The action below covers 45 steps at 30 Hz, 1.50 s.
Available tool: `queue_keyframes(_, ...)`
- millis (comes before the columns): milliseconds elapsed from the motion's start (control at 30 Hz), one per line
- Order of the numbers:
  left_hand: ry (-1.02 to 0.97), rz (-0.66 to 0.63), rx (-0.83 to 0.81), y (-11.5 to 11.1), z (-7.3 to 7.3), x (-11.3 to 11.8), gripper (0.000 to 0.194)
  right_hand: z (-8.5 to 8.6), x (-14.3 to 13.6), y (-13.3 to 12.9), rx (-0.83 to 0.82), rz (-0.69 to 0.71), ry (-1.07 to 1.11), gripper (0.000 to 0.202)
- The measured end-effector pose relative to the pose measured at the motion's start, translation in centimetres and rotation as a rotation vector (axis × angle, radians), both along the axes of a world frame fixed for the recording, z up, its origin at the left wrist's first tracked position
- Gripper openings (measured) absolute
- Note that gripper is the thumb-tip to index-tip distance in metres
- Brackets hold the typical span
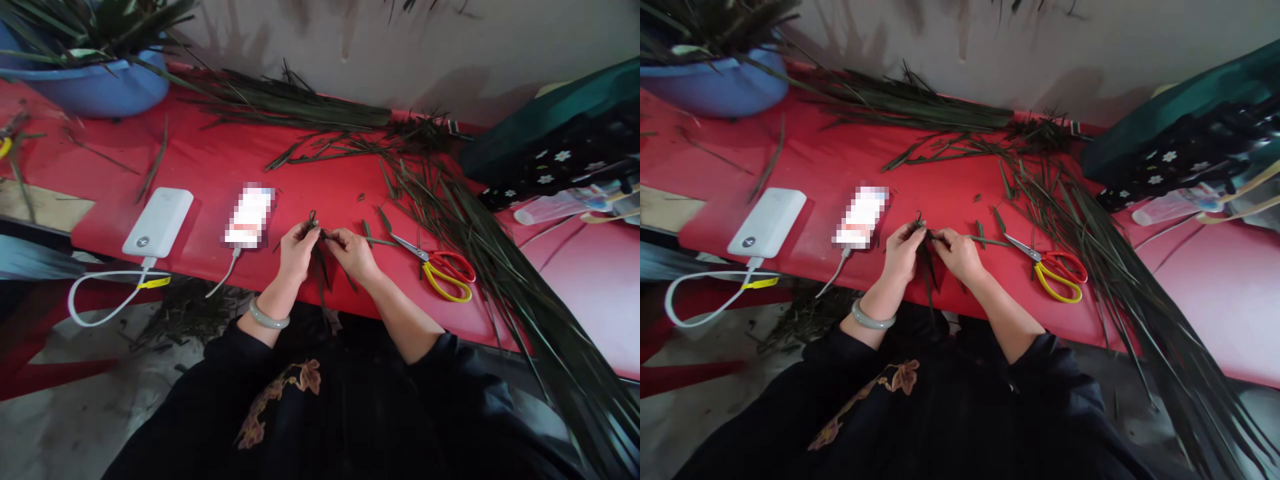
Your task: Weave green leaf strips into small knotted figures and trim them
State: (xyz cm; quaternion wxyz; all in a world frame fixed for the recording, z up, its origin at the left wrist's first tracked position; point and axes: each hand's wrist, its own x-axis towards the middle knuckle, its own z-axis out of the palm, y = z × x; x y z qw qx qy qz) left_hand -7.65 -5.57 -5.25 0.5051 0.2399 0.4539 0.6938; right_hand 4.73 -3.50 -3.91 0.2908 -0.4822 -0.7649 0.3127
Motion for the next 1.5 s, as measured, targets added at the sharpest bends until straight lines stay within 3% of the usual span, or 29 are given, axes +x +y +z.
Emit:
queue_keyframes(133,0.014,0.091,-0.006,0.0,0.0,-0.1,0.015,-0.1,0.1,0.0,0.020,0.037,-0.066,0.016)
queue_keyframes(333,0.073,0.007,-0.013,0.0,-0.1,-0.2,0.018,0.1,0.5,0.2,-0.010,-0.021,-0.125,0.019)
queue_keyframes(500,0.107,0.083,0.004,0.1,-0.1,-0.4,0.017,0.5,0.5,0.4,-0.014,-0.023,-0.153,0.019)
queue_keyframes(633,0.105,-0.041,0.024,0.1,0.0,-0.7,0.020,0.8,0.7,0.8,-0.022,-0.064,-0.185,0.026)
queue_keyframes(800,0.119,-0.206,0.017,-0.3,0.9,0.1,0.025,0.8,1.4,1.3,-0.052,-0.019,-0.167,0.047)
queue_keyframes(933,0.079,-0.301,0.033,-0.4,1.2,1.4,0.030,0.9,2.0,1.4,-0.029,-0.028,-0.152,0.045)
queue_keyframes(1100,0.444,-0.192,-0.005,0.7,0.2,1.4,0.025,0.8,3.1,1.5,-0.063,-0.060,-0.349,0.045)
queue_keyframes(1233,0.679,-0.204,0.054,0.2,0.0,0.8,0.021,0.5,3.8,1.2,-0.032,-0.097,-0.481,0.040)
queue_keyframes(1367,0.968,-0.086,0.165,-3.0,1.1,-1.2,0.017,0.8,4.7,0.7,0.007,-0.155,-0.589,0.036)
queue_keyframes(1500,1.266,0.128,0.088,-7.1,1.6,-6.4,0.015,2.6,4.7,-0.4,0.134,-0.240,-0.475,0.026)
